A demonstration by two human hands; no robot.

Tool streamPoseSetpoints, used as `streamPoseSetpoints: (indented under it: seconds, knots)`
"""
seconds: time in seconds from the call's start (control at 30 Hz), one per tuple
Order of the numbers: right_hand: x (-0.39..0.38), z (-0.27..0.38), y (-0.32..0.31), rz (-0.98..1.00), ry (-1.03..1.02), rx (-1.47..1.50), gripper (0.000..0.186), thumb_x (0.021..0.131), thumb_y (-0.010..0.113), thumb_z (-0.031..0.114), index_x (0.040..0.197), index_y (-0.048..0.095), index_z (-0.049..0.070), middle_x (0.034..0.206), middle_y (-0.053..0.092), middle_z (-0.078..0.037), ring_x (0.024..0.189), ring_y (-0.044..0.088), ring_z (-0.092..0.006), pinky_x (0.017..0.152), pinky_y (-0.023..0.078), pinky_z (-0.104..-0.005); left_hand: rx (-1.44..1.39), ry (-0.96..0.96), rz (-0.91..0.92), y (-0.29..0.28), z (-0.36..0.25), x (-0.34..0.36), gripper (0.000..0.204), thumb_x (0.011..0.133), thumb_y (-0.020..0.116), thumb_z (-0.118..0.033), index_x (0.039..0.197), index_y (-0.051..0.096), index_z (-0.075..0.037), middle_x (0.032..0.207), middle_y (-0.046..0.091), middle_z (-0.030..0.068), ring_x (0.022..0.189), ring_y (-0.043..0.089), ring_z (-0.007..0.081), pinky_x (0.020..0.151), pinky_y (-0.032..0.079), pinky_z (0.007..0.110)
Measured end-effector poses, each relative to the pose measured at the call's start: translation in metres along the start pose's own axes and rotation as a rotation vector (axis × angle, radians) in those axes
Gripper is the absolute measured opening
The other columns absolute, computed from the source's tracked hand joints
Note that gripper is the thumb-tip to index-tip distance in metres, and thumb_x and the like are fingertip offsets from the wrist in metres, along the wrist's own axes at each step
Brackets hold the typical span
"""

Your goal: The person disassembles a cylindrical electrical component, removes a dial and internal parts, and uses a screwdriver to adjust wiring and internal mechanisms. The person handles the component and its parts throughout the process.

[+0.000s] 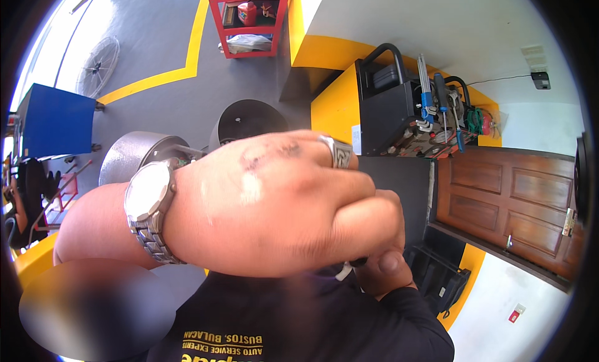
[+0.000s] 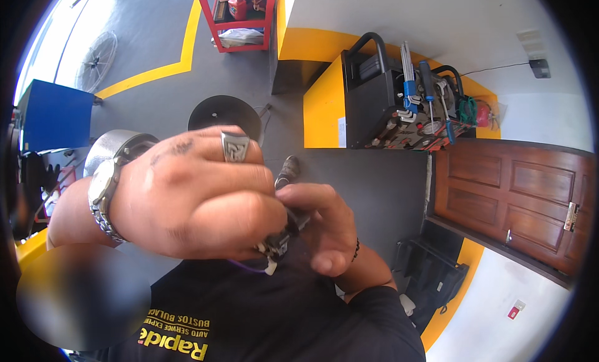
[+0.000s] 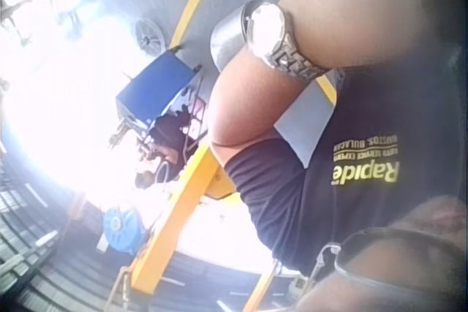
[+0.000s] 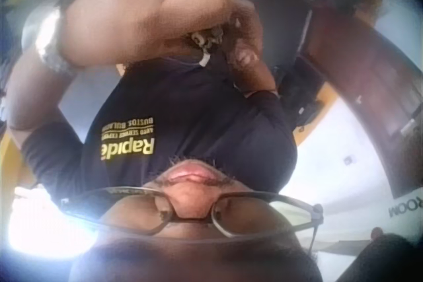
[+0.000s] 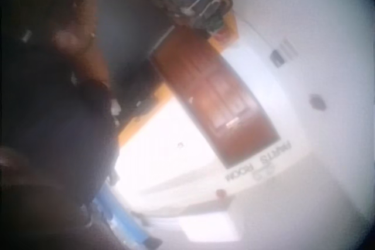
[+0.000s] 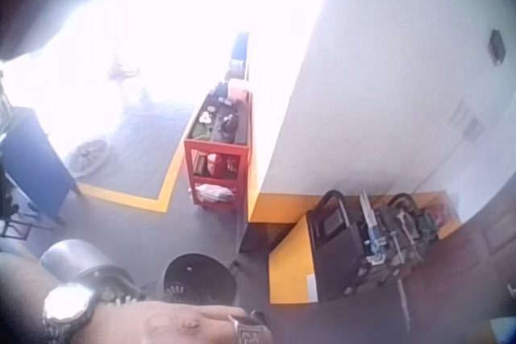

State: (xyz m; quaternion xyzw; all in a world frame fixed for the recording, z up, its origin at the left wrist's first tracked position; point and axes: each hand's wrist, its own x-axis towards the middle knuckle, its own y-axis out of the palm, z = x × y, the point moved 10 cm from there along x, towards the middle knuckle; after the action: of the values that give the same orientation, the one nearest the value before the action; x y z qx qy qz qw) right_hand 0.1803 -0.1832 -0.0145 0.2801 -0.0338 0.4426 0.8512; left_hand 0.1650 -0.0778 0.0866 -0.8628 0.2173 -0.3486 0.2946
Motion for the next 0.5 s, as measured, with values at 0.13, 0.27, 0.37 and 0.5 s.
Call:
streamPoseSetpoints:
  seconds: [0.13, 0.27, 0.37, 0.5]
  knots:
    - [-0.003, -0.004, -0.013, -0.245, 0.208, -0.080, 0.073, 0.094, 0.077, 0.046, 0.138, 0.048, -0.006, 0.125, 0.063, -0.019, 0.120, 0.062, -0.0253, 0.105, 0.049, -0.0370, -0.074, -0.054, -0.080, -0.009, 0.008, 0.003, 0.057, 0.060, 0.094, -0.018, 0.108, 0.064, -0.007, 0.085, 0.064, 0.0070, 0.077, 0.065, 0.0299, 0.069, 0.052, 0.041]
    - [0.016, 0.007, -0.016, -0.317, 0.113, -0.053, 0.061, 0.095, 0.074, 0.040, 0.131, 0.053, -0.005, 0.116, 0.066, -0.020, 0.108, 0.067, -0.0230, 0.094, 0.054, -0.0341, -0.095, -0.199, -0.043, -0.021, 0.025, -0.001, 0.067, 0.062, 0.096, -0.017, 0.118, 0.062, -0.007, 0.098, 0.067, 0.0099, 0.092, 0.067, 0.0349, 0.080, 0.054, 0.043]
    - [0.034, 0.007, -0.007, -0.229, 0.059, 0.054, 0.056, 0.098, 0.068, 0.037, 0.129, 0.053, -0.007, 0.112, 0.066, -0.024, 0.090, 0.071, -0.0230, 0.078, 0.059, -0.0295, 0.041, -0.250, -0.051, -0.047, 0.039, -0.011, 0.062, 0.063, 0.095, -0.015, 0.116, 0.064, -0.006, 0.102, 0.068, 0.0110, 0.098, 0.068, 0.0340, 0.084, 0.055, 0.042]
    - [0.030, 0.000, -0.010, -0.364, 0.095, 0.131, 0.052, 0.100, 0.065, 0.037, 0.130, 0.053, -0.005, 0.108, 0.066, -0.024, 0.074, 0.072, -0.0262, 0.060, 0.062, -0.0329, -0.169, -0.300, 0.069, -0.046, 0.057, -0.020, 0.044, 0.071, 0.091, -0.013, 0.108, 0.069, -0.003, 0.095, 0.073, 0.0114, 0.092, 0.072, 0.0317, 0.081, 0.056, 0.039]
